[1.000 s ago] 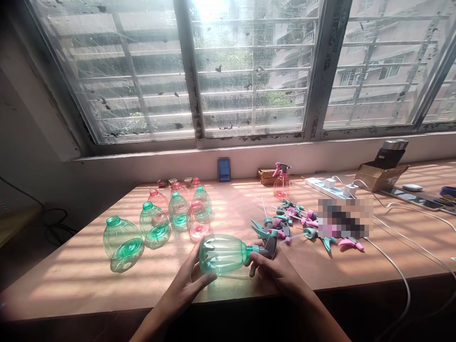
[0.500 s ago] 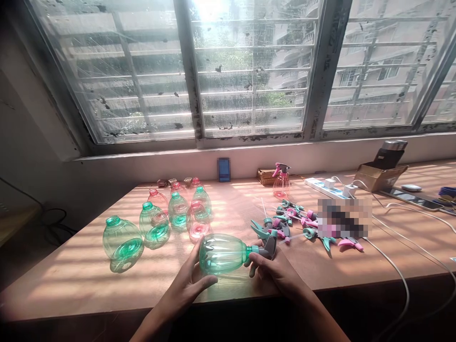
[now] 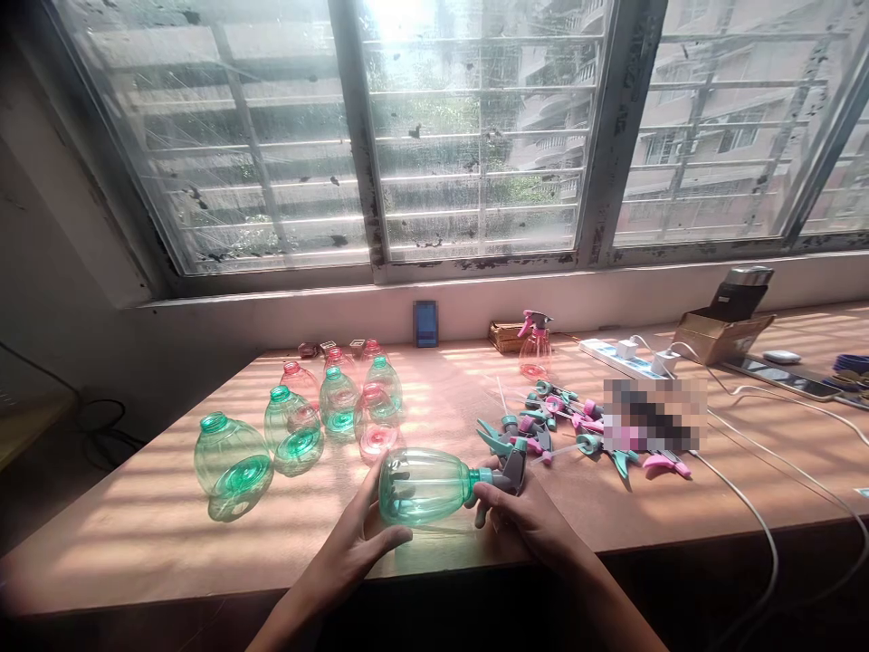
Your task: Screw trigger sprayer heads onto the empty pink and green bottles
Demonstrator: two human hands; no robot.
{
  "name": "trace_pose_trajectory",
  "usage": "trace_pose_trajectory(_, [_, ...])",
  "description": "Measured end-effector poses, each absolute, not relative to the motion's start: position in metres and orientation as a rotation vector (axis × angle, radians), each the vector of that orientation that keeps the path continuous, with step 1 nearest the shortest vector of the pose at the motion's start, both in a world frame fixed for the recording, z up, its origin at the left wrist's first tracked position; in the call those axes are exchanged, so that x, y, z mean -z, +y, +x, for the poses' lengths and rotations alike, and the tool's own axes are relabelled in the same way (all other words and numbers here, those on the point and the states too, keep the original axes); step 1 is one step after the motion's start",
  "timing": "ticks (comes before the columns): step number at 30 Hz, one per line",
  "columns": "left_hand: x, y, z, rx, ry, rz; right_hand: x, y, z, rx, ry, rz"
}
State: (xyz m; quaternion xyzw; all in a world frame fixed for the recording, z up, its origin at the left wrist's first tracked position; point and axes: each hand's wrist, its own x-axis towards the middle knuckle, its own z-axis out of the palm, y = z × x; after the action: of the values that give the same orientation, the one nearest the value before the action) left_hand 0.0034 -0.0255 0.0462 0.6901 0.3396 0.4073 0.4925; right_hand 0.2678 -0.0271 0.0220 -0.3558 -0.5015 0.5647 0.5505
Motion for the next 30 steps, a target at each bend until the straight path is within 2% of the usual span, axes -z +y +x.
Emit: trace_pose_trajectory(30, [-0.0432, -0.0232, 0.0023, -0.992, 0.870, 1.741, -0.0221, -0.0290, 0.2673, -1.370, -1.159, -0.850])
